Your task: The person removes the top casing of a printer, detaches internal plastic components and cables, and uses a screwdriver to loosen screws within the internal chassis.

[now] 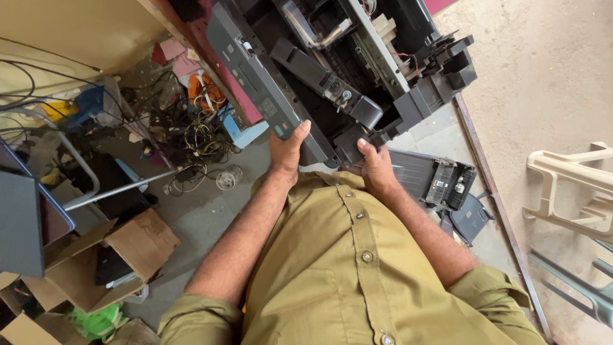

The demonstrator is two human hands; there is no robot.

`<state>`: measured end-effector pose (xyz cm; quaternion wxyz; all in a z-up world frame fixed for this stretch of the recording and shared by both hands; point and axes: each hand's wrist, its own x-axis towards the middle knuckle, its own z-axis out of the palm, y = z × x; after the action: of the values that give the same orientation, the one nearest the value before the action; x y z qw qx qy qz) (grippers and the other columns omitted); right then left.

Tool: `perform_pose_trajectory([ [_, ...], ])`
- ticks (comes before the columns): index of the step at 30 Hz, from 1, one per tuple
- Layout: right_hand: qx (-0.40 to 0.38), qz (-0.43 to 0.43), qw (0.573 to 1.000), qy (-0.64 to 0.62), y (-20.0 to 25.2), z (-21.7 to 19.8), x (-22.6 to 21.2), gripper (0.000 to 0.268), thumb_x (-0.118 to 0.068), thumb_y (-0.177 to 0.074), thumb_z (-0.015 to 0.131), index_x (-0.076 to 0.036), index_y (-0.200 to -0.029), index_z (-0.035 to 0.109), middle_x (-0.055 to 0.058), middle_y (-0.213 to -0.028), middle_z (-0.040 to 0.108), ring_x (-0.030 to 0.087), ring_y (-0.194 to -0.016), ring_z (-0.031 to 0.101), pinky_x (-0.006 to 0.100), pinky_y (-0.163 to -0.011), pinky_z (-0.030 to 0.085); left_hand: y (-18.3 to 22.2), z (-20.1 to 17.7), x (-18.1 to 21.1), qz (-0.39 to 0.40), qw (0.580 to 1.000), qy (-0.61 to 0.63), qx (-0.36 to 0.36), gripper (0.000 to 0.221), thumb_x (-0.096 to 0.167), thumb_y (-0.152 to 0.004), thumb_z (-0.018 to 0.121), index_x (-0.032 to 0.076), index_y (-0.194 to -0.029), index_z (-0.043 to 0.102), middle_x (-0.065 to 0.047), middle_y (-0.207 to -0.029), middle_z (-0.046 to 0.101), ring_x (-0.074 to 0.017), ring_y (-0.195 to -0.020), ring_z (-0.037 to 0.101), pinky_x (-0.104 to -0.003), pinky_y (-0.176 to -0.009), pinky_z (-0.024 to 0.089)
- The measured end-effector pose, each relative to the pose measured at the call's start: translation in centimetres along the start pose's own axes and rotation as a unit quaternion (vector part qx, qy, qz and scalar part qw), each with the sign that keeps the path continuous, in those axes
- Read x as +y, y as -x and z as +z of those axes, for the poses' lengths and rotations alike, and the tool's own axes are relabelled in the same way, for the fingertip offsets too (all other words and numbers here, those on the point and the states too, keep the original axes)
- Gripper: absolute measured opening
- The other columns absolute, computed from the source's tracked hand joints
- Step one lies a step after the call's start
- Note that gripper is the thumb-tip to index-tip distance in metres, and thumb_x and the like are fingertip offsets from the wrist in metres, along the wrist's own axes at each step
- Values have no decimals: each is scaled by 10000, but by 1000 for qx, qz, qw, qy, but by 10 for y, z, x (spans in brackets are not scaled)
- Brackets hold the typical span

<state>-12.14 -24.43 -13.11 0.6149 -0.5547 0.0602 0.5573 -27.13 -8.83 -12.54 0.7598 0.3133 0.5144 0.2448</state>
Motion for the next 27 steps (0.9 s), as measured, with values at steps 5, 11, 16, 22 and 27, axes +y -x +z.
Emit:
perform_pose_trajectory([
  [5, 103, 45, 993, 36, -15, -4, 15, 863, -361, -865, 741, 25, -1409, 193, 265, -1320, 556, 389, -1091, 697, 546, -893, 627, -2, -5, -2, 12, 1000, -23, -9, 760, 414, -724, 859, 94, -1329, 527, -58, -1245, 571, -203, -1200, 541, -418, -1063, 449],
  [11, 60, 35, 998, -6, -19, -15, 28, 831, -310, -852, 724, -48, -1427, 184, 188, -1323, 522, 340, -1103, 665, 522, -868, 622, -3, -11, -1, 0, 1000, -20, -25, 784, 419, -718, 851, 96, -1354, 527, -55, -1243, 577, -202, -1188, 551, -413, -1038, 466],
  [16, 22, -15, 999, -18, -16, -34, 44, 642, -252, -933, 741, -24, -1440, 420, 175, -1288, 582, 303, -1070, 632, 471, -821, 583, -4, -15, -5, 7, 1000, -20, -23, 760, 403, -723, 861, 72, -1332, 549, -52, -1230, 592, -211, -1176, 556, -412, -1036, 461],
  [22, 24, 8, 998, -65, -14, -18, 36, 618, -214, -879, 710, -98, -1394, 388, 118, -1251, 590, 290, -1059, 672, 507, -795, 628, -9, -17, -6, -3, 999, -25, -25, 763, 403, -737, 860, 48, -1337, 550, -68, -1234, 597, -229, -1194, 553, -436, -1065, 451],
  [27, 32, 10, 998, -50, -17, -8, 25, 586, -167, -916, 718, -21, -1404, 429, 164, -1201, 624, 315, -1000, 679, 502, -778, 629, -11, -14, -6, 15, 999, -35, -18, 806, 394, -715, 851, 126, -1382, 487, -19, -1285, 571, -197, -1245, 523, -402, -1093, 405],
])
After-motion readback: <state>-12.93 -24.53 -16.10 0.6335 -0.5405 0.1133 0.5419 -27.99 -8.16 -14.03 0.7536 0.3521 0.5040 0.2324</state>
